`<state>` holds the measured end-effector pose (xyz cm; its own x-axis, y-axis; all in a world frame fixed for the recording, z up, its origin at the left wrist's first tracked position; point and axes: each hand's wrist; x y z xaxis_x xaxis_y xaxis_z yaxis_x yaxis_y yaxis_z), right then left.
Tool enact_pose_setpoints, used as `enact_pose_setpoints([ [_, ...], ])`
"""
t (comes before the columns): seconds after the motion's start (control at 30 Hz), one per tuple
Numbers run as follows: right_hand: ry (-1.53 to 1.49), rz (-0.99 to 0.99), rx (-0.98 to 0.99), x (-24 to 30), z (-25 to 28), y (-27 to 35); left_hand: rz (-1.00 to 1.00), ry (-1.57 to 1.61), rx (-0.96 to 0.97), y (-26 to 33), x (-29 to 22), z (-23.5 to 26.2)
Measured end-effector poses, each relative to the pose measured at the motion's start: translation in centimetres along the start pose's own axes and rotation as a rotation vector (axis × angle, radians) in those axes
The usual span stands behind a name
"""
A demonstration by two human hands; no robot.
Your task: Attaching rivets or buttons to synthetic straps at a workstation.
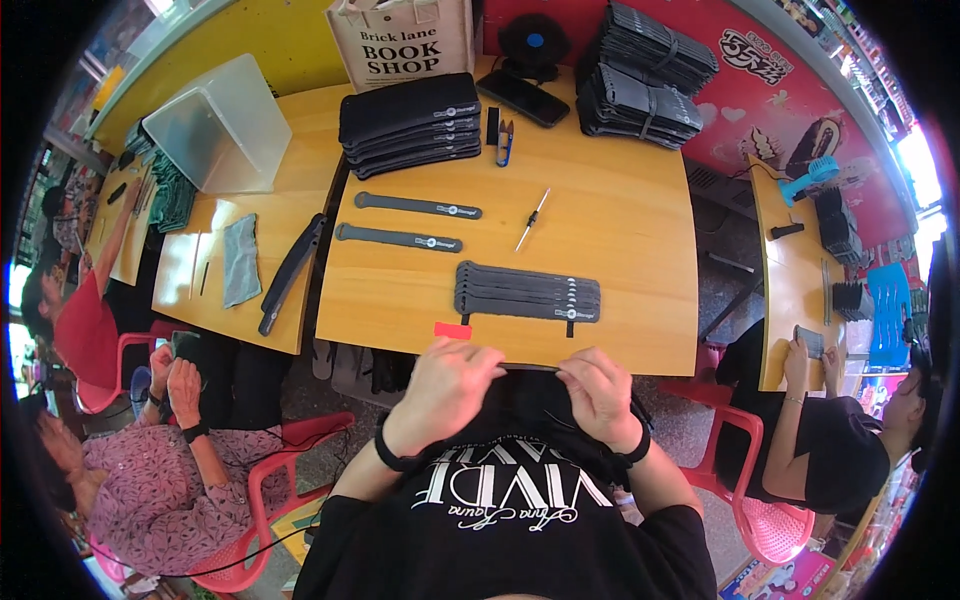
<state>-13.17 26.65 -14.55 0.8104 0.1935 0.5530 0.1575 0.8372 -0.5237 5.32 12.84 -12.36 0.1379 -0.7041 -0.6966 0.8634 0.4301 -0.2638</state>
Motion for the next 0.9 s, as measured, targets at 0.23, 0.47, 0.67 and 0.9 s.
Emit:
enact_pose_setpoints([
  [0.23, -0.161, -0.486, -0.077, -2.6, 1.1, 2.3, 0.427, 0.556, -0.13, 0.4, 4.1, 1.4],
  [0.47, -0.356, -0.642, -0.057, -4.3, 0.4, 1.6, 0.635, 0.732, -0.353, -0.1, 6.4, -1.1],
  [0.67, -0.192, -0.588, -0.116, -6.0, -0.1, 1.7, 0.639, 0.761, -0.426, -0.8, 7.2, -1.7],
  [0.9, -0.252, -0.71, -0.197, -6.9, -0.7, 1.6, 0.662, 0.727, -0.449, -1.4, 7.9, -2.3],
])
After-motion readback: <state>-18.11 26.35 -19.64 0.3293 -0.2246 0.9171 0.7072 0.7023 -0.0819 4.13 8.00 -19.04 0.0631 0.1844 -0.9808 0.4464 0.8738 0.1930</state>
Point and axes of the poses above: each hand's wrist, its own y-axis away from the middle knuckle, its own z-axis out of the back of the hand, x = y × z, and after that the axes turned 9 degrees about y, right-handed
